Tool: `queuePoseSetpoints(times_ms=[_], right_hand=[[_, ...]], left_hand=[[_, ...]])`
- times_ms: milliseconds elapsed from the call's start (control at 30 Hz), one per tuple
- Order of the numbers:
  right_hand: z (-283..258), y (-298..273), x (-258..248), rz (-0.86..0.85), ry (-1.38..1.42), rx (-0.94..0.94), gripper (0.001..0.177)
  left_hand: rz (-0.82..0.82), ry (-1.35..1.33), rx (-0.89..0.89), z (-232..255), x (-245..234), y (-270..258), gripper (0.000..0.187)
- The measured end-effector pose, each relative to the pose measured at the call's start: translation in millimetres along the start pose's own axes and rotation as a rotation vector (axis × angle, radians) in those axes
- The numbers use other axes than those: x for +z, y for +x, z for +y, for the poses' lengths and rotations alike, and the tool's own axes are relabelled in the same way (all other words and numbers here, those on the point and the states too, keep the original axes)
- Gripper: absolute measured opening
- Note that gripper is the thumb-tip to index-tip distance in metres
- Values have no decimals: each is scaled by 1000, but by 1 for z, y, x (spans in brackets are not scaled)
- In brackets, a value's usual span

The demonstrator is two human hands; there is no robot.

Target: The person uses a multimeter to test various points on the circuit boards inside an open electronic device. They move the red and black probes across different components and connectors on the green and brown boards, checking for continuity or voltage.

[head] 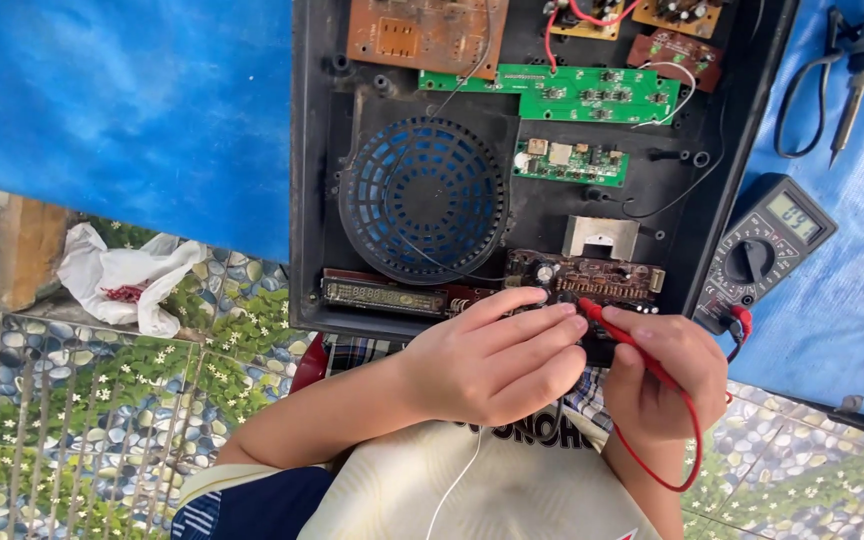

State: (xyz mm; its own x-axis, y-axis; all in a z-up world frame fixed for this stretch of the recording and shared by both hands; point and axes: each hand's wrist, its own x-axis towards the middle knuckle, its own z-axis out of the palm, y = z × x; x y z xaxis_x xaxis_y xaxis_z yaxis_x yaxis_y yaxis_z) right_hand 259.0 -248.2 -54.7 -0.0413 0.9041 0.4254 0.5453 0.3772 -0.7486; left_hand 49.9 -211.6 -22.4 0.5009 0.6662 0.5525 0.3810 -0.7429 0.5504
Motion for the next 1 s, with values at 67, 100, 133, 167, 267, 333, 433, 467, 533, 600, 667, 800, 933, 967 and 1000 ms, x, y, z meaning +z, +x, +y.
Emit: queuePoseSetpoints(times_ms=[67, 100, 133, 167, 267, 333, 433, 467, 533, 600, 667, 800, 933, 967, 1000], right_hand=[[-1, -2, 1, 11, -3, 8, 19], [-1, -3, 1, 22, -12, 20, 18], [-1, -4, 1, 33, -22, 32, 16], [-1, -5, 1, 29, -18, 31, 16], [-1, -7, 2, 29, -28, 38, 16], [2, -9, 1, 50, 10, 46, 18], [-1, -9, 2, 38, -18, 57, 17], [-2, -5, 1, 46, -32, 62, 17], [-3, 1, 1, 24, -6, 15, 15], [-4, 2, -1, 18, -3, 29, 16], [-1, 10, -1, 7, 8, 32, 17], [6, 20, 1, 34, 19, -234, 22], [5, 25, 4, 60, 19, -278, 18], [6, 24, 4, 60, 18, -276, 18], [7, 24, 4, 63, 21, -283, 18]], left_hand=[[14, 13, 5, 1, 0, -2, 15], [22, 16, 14, 1, 0, -3, 15], [30, 20, 23, 1, 1, -3, 15], [30, 24, 18, 1, 1, -4, 15], [21, 33, -5, 3, 1, -7, 14], [42, 19, -3, 3, 2, -5, 14], [20, -11, -21, 2, -4, 0, 11], [18, -25, -12, 2, -4, -1, 11], [-34, -152, -96, 0, -4, -2, 15], [-34, -163, -82, 1, -5, 0, 15], [-25, -162, -73, 0, 3, 1, 15], [210, -9, -49, 1, 19, -2, 14], [214, -2, -42, 0, 19, -1, 15], [213, -4, -43, 0, 19, 0, 15], [212, 4, -38, 0, 19, 0, 13]])
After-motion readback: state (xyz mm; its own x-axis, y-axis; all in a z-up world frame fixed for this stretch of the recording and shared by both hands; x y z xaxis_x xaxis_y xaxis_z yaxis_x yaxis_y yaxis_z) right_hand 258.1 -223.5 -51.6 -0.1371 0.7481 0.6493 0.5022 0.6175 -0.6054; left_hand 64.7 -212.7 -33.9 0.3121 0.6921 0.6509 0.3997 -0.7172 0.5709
